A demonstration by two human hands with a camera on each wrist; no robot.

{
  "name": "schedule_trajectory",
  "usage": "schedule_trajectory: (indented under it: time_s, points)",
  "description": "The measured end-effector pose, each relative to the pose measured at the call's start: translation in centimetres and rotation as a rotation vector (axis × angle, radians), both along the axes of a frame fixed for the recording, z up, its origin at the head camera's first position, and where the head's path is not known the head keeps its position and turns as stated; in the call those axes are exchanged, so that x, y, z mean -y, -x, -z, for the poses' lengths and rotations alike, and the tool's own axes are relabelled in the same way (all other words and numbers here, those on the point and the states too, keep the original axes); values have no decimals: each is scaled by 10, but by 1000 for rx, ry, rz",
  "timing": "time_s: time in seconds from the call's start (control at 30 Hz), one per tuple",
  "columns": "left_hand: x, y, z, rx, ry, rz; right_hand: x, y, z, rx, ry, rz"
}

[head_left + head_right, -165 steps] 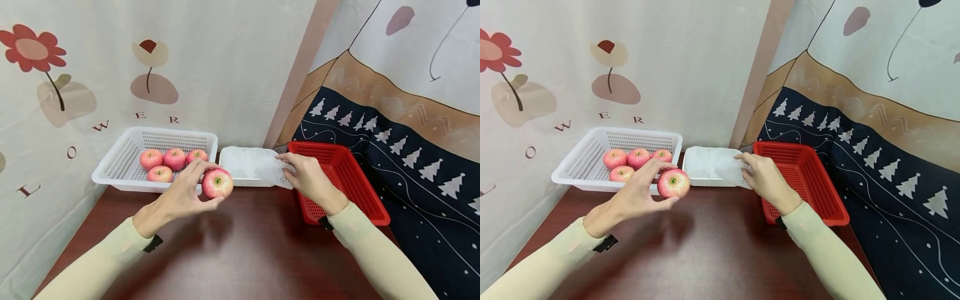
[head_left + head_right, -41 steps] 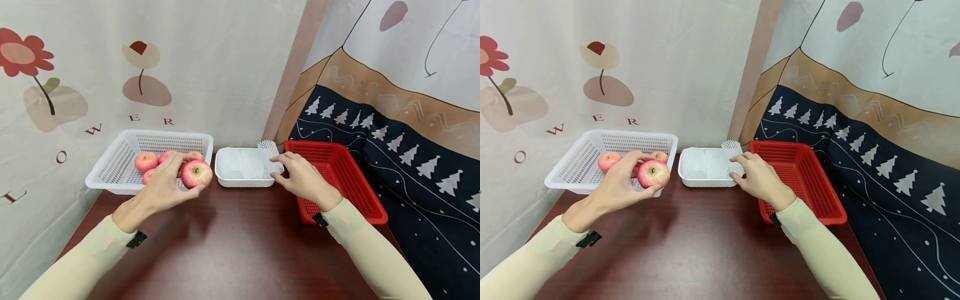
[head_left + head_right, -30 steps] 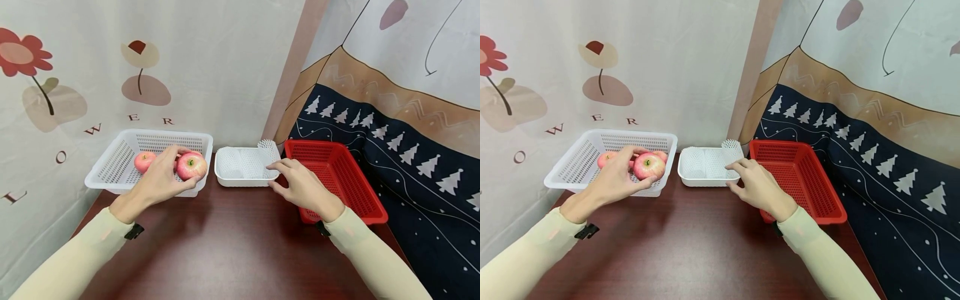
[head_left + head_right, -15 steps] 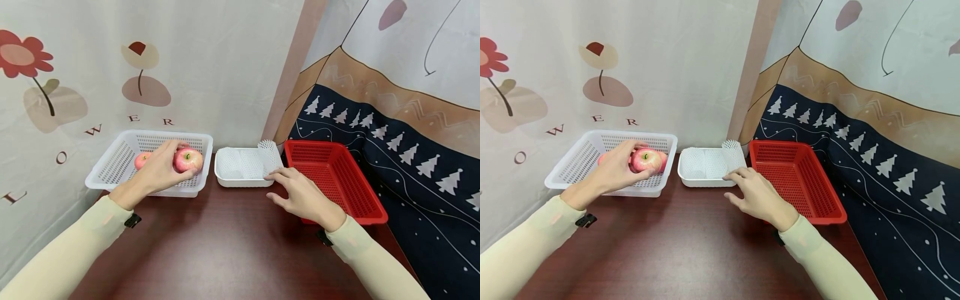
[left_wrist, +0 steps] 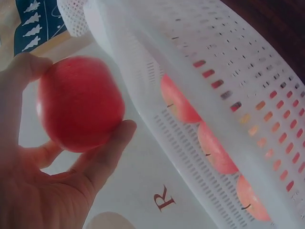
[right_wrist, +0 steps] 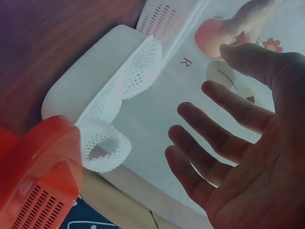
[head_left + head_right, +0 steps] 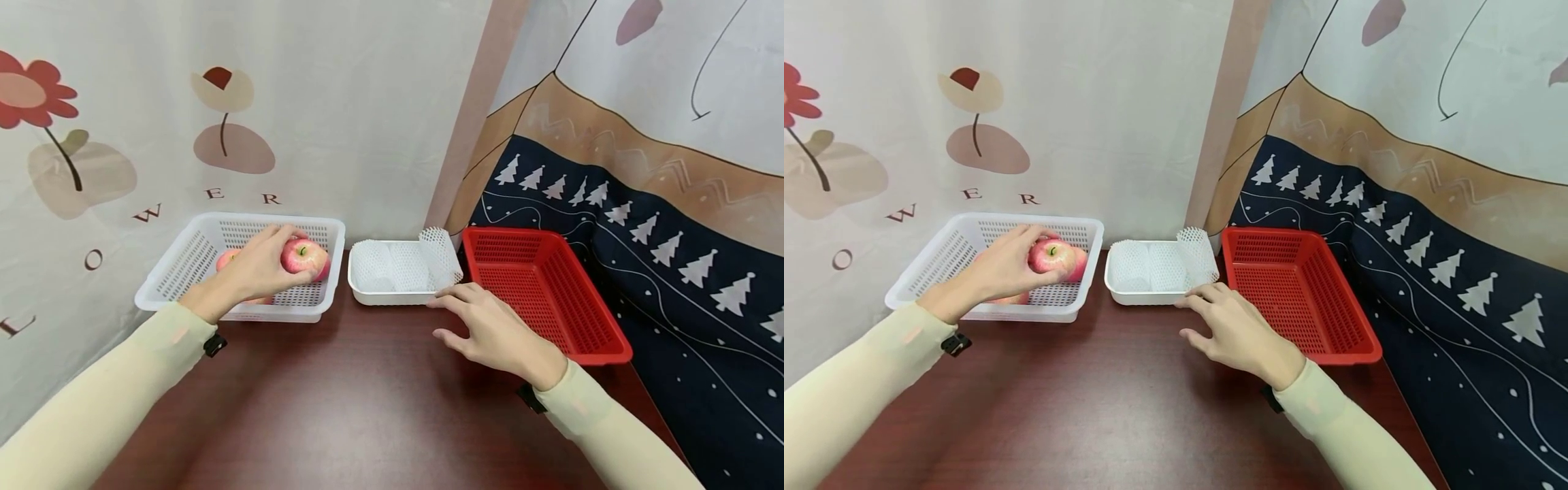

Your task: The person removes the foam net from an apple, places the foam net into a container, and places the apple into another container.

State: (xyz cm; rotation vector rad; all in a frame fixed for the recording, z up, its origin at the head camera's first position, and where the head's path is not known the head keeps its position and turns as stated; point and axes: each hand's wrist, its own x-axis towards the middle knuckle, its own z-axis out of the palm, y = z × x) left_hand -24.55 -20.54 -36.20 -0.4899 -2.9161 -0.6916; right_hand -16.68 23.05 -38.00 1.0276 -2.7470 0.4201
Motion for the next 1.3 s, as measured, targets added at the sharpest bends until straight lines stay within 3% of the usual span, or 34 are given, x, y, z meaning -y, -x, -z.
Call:
schedule_trajectory:
  time_s: [0.23,0.47,0.8,1.13,1.3]
  points:
    - [3,8,2,58,64,22,4,-6,0,-29,-18,-53]
    - [6,19,3,30,125,80,7,-10,0,-31,-22,-86]
    - [6,29,1,53,216,138,12,-15,7,-27,-25,-124]
    - [1,36,-3,193,347,147,13,-15,8,-58,-29,-137]
    - [-4,39,-4,244,402,193,9,-12,8,-69,-25,-114]
